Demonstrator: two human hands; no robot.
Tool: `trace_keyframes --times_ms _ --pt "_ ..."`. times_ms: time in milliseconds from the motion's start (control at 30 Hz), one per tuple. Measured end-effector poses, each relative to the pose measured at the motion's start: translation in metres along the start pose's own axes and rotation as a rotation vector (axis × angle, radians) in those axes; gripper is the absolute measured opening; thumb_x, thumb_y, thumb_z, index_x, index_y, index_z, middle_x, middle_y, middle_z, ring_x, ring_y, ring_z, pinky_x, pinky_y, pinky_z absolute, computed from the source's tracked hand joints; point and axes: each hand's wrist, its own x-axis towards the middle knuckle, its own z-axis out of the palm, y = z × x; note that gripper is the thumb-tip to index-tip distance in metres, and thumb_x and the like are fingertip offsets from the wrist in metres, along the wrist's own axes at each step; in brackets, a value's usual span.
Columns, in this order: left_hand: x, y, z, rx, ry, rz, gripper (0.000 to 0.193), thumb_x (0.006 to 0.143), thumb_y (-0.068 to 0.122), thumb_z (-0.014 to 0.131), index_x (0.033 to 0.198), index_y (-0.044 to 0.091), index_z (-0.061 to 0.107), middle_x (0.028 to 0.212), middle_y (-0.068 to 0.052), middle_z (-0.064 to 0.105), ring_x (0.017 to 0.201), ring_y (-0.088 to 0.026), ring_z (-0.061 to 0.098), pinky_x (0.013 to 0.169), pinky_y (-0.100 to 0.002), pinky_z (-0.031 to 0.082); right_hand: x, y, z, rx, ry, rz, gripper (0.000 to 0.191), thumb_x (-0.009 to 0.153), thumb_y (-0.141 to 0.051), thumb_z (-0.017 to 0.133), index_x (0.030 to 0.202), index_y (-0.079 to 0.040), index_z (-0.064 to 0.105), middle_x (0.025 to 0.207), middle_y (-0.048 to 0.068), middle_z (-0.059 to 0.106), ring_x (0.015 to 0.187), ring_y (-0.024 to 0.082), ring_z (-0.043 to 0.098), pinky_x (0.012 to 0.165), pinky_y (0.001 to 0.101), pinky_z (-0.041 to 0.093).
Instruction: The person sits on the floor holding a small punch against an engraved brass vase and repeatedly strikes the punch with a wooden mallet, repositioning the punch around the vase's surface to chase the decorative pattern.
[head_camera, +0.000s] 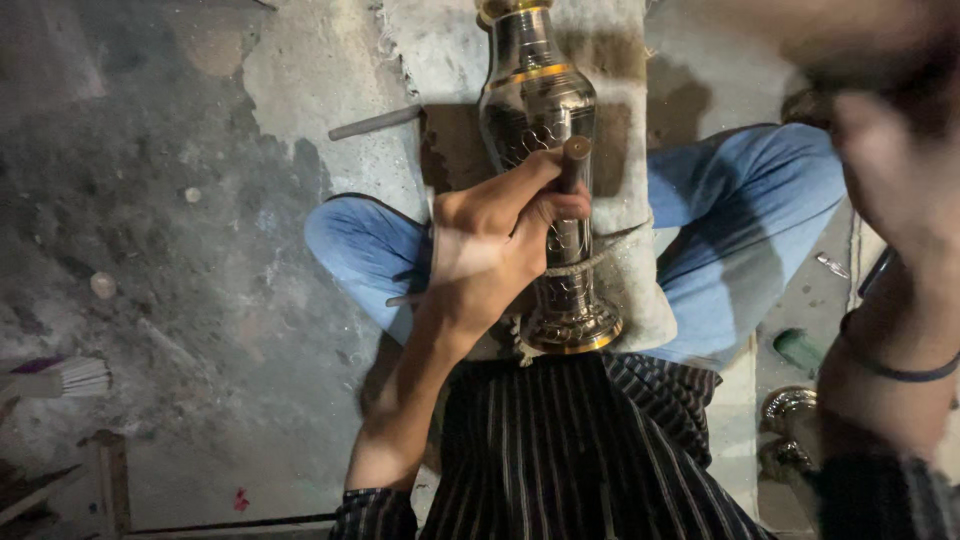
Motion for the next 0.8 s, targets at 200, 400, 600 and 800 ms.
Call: trace_keyframes --times_ms 200,400,600,800 --pt "0.002 -0.002 -0.001 0.012 -0.005 0.046 0.02 0.102 0.0 0.069 0.12 0.01 0.068 0.099 -0.006 0.078 0.089 -0.011 0.08 0.078 -0.023 0.064 0.013 -0.014 -0.018 -0.166 -0.363 -0.125 0.055 0.086 0.013 0.068 0.138 0.005 0.052 0.114 0.024 0.064 0.104 0.034 0.067 0.091 0.0425 0.056" --pt "-0.002 -0.004 0.001 -0.094 0.001 0.002 0.028 0.103 -0.001 0.069 0.129 0.008 0.067 0.103 -0.006 0.078 0.09 -0.01 0.08 0.079 -0.023 0.065 0.014 -0.015 -0.029 0.192 -0.191 -0.183 0.053 0.096 0.008 0.06 0.147 0.004 0.046 0.125 0.021 0.06 0.116 0.029 0.064 0.101 0.0366 0.055" --pt "-0.001 -0.006 -0.002 -0.032 -0.01 0.035 0.025 0.1 -0.002 0.07 0.124 0.007 0.068 0.102 -0.005 0.079 0.092 -0.012 0.08 0.078 -0.024 0.066 0.036 -0.063 -0.036 -0.283 -0.405 -0.3 0.059 0.088 0.003 0.066 0.146 -0.004 0.054 0.11 0.016 0.066 0.095 0.025 0.067 0.085 0.0356 0.057" --pt "-0.012 -0.001 0.001 -0.035 0.065 0.054 0.022 0.098 -0.009 0.065 0.119 -0.001 0.067 0.101 -0.01 0.078 0.092 -0.016 0.08 0.08 -0.027 0.066 0.044 -0.084 -0.034 -0.59 -0.429 -0.4 0.068 0.086 -0.001 0.069 0.151 -0.017 0.055 0.101 0.01 0.069 0.076 0.02 0.069 0.071 0.0336 0.06"
